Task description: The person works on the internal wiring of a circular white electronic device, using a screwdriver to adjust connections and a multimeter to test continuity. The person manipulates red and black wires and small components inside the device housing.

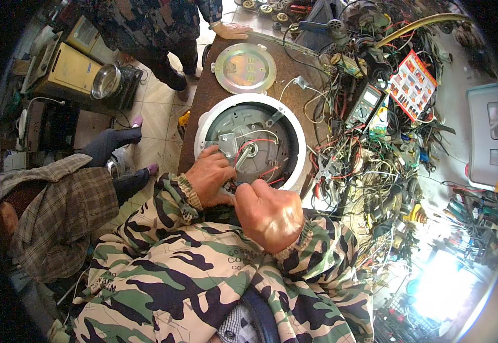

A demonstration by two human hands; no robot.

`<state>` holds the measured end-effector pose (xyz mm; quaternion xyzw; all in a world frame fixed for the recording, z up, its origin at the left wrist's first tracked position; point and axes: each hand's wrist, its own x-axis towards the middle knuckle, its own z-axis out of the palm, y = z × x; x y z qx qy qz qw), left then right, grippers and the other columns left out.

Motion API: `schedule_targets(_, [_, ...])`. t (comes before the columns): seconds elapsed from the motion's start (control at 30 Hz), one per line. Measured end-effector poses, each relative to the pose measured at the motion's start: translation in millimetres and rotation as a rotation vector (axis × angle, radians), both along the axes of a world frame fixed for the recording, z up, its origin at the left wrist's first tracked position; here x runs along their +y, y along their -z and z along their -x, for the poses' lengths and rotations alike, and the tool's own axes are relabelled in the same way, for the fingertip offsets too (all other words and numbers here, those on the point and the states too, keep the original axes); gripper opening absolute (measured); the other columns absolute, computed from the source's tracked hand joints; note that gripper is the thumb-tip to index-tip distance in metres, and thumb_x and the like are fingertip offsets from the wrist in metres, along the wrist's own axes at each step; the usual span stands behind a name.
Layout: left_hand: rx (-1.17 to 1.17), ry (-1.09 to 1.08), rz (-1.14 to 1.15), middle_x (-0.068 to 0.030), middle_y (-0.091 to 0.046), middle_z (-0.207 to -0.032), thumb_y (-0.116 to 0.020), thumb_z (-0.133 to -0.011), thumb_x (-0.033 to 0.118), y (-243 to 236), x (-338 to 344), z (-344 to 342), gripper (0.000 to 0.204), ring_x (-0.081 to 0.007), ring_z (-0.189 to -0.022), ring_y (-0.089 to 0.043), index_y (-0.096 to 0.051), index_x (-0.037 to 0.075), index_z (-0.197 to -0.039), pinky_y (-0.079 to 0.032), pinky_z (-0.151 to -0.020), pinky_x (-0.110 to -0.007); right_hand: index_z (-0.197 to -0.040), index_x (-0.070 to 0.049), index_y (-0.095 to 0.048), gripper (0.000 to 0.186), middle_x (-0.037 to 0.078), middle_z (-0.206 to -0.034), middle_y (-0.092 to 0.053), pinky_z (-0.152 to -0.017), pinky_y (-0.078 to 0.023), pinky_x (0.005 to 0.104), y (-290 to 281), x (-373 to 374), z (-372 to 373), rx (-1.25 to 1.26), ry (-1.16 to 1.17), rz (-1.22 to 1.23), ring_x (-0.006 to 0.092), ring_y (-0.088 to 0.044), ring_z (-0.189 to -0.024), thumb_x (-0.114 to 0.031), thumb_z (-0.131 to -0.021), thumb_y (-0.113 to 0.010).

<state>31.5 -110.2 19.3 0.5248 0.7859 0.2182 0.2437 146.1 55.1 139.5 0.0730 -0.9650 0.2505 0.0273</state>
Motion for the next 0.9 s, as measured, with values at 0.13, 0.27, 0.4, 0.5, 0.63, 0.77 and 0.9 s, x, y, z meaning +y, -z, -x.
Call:
schedule_targets(0.13, [-0.012, 0.005, -0.001, -0.0106, -0.074, -0.103, -0.093, -0.063, 0.038, 1, 0, 2, 0.049, -0.0301, -0.114, -0.065, -0.076, 0.01, -0.1, -0.03, -0.122, -0.05, -0.091, -0.004, -0.061, 0.018, 0.011, -0.076, -0.058, -0.053, -0.052, 0.0419, -2, 8, 1, -0.031, 0.007, 0.052, 0.0316, -0.064, -0.062, -0.008, -0.085, -0.078])
schedule_targets(0.27, [-0.001, 0.011, 0.025, -0.0116, -0.073, -0.102, -0.093, -0.062, 0.038, 0, 2, 1, 0.053, -0.031, -0.112, -0.065, -0.075, 0.008, -0.102, -0.03, -0.121, -0.05, -0.101, -0.003, -0.066, 0.021, 0.013, -0.085, -0.067, -0.06, -0.056, 0.0373, -16, 36, -16, 0.053, 0.182, 0.237, 0.0281, -0.071, -0.073, -0.005, -0.085, -0.079])
schedule_targets(0.4, [-0.029, -0.028, -0.059, -0.0131, -0.072, -0.104, -0.093, -0.061, 0.038, 3, -2, 0, 0.057, -0.0323, -0.111, -0.066, -0.072, 0.007, -0.105, -0.032, -0.12, -0.051, -0.105, -0.001, -0.067, 0.02, 0.006, -0.083, -0.071, -0.065, -0.053, 0.0251, -14, 50, -52, 0.078, 0.786, 0.563, 0.01, -0.067, -0.071, -0.005, -0.089, -0.079])
schedule_targets(0.5, [-0.069, -0.15, -0.3, -0.0149, -0.071, -0.106, -0.089, -0.07, 0.02, -14, -5, 5, 0.045, -0.0331, -0.11, -0.066, -0.071, 0.004, -0.108, -0.045, -0.109, -0.05, -0.11, -0.001, -0.063, 0.03, 0.007, -0.079, -0.069, -0.059, -0.047, 0.0258, 22, 59, -78, 0.207, 0.897, 1.026, 0.0113, -0.06, -0.061, -0.022, -0.094, -0.078])
schedule_targets(0.63, [0.055, -0.457, -0.539, -0.0159, -0.071, -0.105, -0.076, -0.081, -0.005, -33, -30, 11, 0.03, -0.0339, -0.102, -0.069, -0.071, 0.002, -0.11, -0.057, -0.089, -0.041, -0.109, 0.0, -0.062, 0.021, 0.006, -0.076, -0.066, -0.053, -0.046, 0.0272, 70, 60, -116, 0.228, 1.004, 1.451, 0.0152, -0.06, -0.057, -0.021, -0.104, -0.066])
schedule_targets(0.77, [0.097, -0.682, -0.5, -0.0129, -0.072, -0.096, -0.074, -0.088, -0.002, -36, -38, 7, 0.017, -0.0212, -0.085, -0.07, -0.07, 0.0, -0.105, -0.055, -0.078, -0.033, -0.105, -0.002, -0.063, 0.014, 0.008, -0.083, -0.07, -0.05, -0.052, 0.0307, 101, 57, -144, 0.099, 1.068, 1.722, 0.0192, -0.063, -0.056, -0.016, -0.103, -0.065])
schedule_targets(0.9, [0.001, -0.718, -0.436, -0.0108, -0.071, -0.092, -0.075, -0.088, -0.003, -34, -25, -8, 0.016, -0.0171, -0.079, -0.068, -0.071, 0.0, -0.103, -0.053, -0.072, -0.03, -0.107, -0.001, -0.063, 0.023, 0.012, -0.088, -0.073, -0.052, -0.053, 0.0312, 111, 61, -161, -0.027, 0.938, 1.736, 0.0204, -0.067, -0.059, -0.015, -0.094, -0.076])
